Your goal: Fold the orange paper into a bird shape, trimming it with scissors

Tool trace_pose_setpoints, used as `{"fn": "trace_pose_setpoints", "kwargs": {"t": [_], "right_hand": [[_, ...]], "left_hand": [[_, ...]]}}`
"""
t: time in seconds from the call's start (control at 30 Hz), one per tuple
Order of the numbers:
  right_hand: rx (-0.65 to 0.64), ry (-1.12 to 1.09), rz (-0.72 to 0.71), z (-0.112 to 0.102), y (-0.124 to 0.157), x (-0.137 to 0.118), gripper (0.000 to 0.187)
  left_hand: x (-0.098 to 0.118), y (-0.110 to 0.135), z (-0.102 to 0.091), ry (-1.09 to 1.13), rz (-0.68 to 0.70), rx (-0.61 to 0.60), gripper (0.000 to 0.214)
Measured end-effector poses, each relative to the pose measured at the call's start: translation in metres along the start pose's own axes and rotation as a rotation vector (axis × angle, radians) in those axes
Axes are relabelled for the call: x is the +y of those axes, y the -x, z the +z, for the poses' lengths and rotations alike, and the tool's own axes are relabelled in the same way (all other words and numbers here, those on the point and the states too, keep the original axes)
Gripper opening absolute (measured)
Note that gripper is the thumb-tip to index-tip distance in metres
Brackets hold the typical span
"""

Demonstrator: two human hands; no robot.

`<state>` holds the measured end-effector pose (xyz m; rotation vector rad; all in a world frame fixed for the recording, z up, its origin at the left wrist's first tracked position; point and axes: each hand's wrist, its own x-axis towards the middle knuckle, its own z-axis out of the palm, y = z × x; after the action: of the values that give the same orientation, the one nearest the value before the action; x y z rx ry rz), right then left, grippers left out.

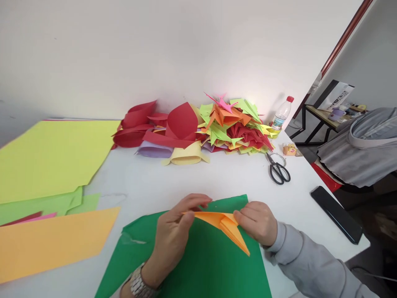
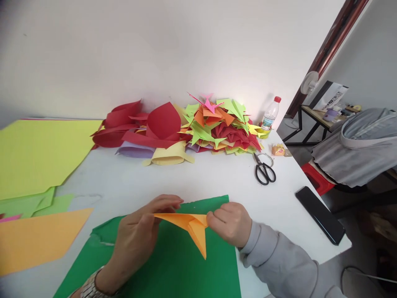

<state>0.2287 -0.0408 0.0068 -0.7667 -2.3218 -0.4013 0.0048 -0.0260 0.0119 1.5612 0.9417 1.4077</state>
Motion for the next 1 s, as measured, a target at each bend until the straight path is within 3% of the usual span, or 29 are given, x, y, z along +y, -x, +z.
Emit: {"fn": "trace_pose_setpoints", "kwargs": {"t": [0.13,0.2,0.27,0.37,0.67,0.87,0.93,1.0], "right_hand": [[-0.038,0.148,-0.1,-0.008,-0.003,0.01,0.011],[-0.065,0.181,-0.114,-0.009,-0.004,0.011,0.008],[-0.078,0.202,-0.119,-0.009,-0.004,0.011,0.007],[-0.065,0.216,-0.128,-0.007,-0.004,0.008,0.01],[-0.061,0.197,-0.144,-0.005,-0.003,0.006,0.008],[-0.059,0.14,-0.148,-0.01,-0.005,0.005,0.008],[-0.05,0.118,-0.126,-0.011,-0.004,0.006,0.01],[-0.012,0.057,-0.058,-0.009,-0.002,0.008,0.013]], "left_hand": [[0.003,0.002,-0.005,-0.396,0.473,0.062,0.063],[0.007,0.006,0.0,-0.571,0.681,-0.016,0.051],[0.01,0.01,0.006,-0.624,0.768,-0.134,0.026],[0.01,0.015,0.014,-0.619,0.791,-0.196,0.024],[0.016,0.022,0.02,-0.589,0.81,-0.193,0.027],[0.015,0.029,0.023,-0.557,0.788,-0.262,0.027],[0.014,0.028,0.019,-0.6,0.815,-0.192,0.023],[0.012,0.025,0.014,-0.635,0.787,-0.017,0.026]]}}
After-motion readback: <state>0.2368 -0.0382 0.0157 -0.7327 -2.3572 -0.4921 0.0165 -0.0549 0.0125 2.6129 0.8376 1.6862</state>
